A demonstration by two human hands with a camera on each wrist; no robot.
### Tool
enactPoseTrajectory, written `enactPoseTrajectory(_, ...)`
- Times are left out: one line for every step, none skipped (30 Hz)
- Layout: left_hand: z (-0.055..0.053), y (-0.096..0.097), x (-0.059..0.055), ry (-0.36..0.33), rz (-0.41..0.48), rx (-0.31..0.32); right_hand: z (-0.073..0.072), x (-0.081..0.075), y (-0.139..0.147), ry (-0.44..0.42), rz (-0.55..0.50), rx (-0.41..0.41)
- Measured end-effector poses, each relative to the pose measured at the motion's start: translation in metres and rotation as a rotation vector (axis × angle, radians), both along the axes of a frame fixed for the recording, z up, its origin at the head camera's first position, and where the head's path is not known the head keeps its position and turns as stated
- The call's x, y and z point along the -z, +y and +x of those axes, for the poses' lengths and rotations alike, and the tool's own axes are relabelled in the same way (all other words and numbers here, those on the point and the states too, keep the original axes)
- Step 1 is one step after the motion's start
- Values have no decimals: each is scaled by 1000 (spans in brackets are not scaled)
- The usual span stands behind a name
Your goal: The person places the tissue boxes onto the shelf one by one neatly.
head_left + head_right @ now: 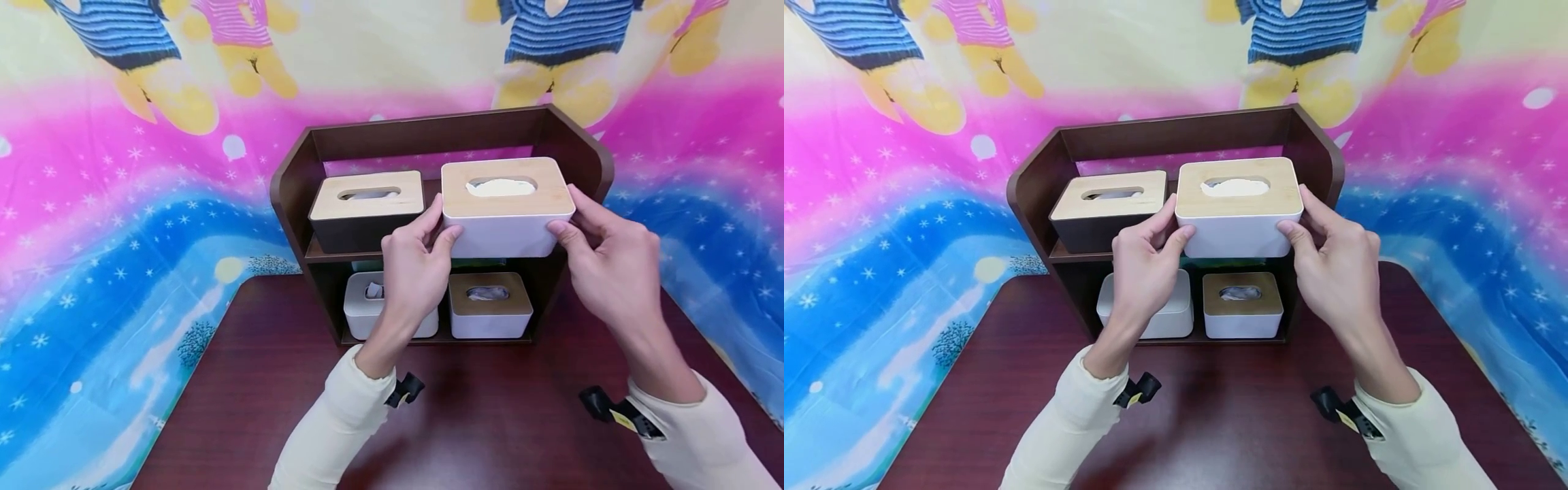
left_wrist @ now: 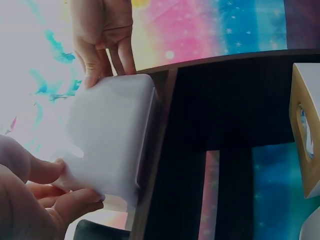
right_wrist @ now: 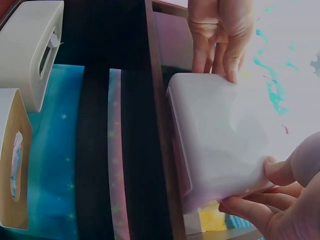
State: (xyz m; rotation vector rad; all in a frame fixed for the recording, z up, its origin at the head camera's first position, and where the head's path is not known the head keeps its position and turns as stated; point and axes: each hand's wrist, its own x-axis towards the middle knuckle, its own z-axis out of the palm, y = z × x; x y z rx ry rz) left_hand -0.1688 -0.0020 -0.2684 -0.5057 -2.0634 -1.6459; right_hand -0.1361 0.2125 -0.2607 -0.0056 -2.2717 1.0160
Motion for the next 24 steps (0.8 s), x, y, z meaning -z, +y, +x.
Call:
enactPoseTrajectory(-1,1,0,2,-12,-12,-2,0,-1,-6,-4,5)
enactPoseTrajectory(-3,2,-1,2,-21,-21,-4,-1,-2,-9,-6,12)
enactPoseTrajectory(-4,2,-1,-1,-31,-31,-6,-1,-3,-13,-9,15)
enactPoseTrajectory(-6,3,-1,-4,-42,-44,-7,-1,-4,-12,-11,17)
enactPoseTrajectory(-7,4,-2,-10,-50,-55,-9,-1,-4,-13,-9,20)
enactPoseTrajectory(-8,5,-2,-15,-56,-62,-11,-1,-5,-14,-11,21)
enactPoseTrajectory(-10,6,-3,-20,-59,-69,-13,-2,-5,-14,-12,24)
enactPoseTrajectory(-11,6,-3,-25,-59,-74,-15,-2,-5,-10,-14,27)
enactPoseTrajectory(-13,7,-4,-30,-62,-79,-17,-2,-5,-10,-17,29)
enactPoseTrajectory(-14,8,-4,-34,-66,-89,-19,-2,-5,-9,-18,32)
enactPoseTrajectory(-15,8,-5,-37,-66,-95,-20,-2,-5,-7,-18,33)
enactPoseTrajectory(-17,9,-5,-40,-67,-101,-22,-1,-5,-6,-15,40)
enactPoseTrajectory(-18,9,-6,-43,-70,-108,-23,-1,-5,-6,-10,48)
enactPoseTrajectory(-19,10,-6,-45,-74,-116,-25,-1,-5,-5,-7,50)
enactPoseTrajectory(-19,10,-6,-46,-79,-124,-26,-1,-5,-7,-3,54)
enactPoseTrajectory(-20,11,-6,-48,-82,-130,-27,-1,-5,-9,2,60)
enactPoseTrajectory(-21,11,-7,-49,-86,-133,-28,-1,-5,-12,5,65)
enactPoseTrajectory(-22,11,-7,-49,-92,-134,-29,-1,-4,-18,6,69)
enactPoseTrajectory(-22,11,-7,-50,-96,-132,-29,-1,-4,-24,6,69)
enactPoseTrajectory(-22,12,-7,-51,-99,-132,-29,-1,-4,-28,6,69)
enactPoseTrajectory(-23,12,-7,-52,-103,-131,-30,-1,-4,-35,7,72)
enactPoseTrajectory(-23,12,-7,-50,-108,-133,-30,-1,-4,-41,7,75)
enactPoseTrajectory(-23,12,-7,-50,-112,-133,-29,-1,-4,-47,4,73)
enactPoseTrajectory(-22,12,-7,-49,-117,-132,-29,-2,-4,-53,4,75)
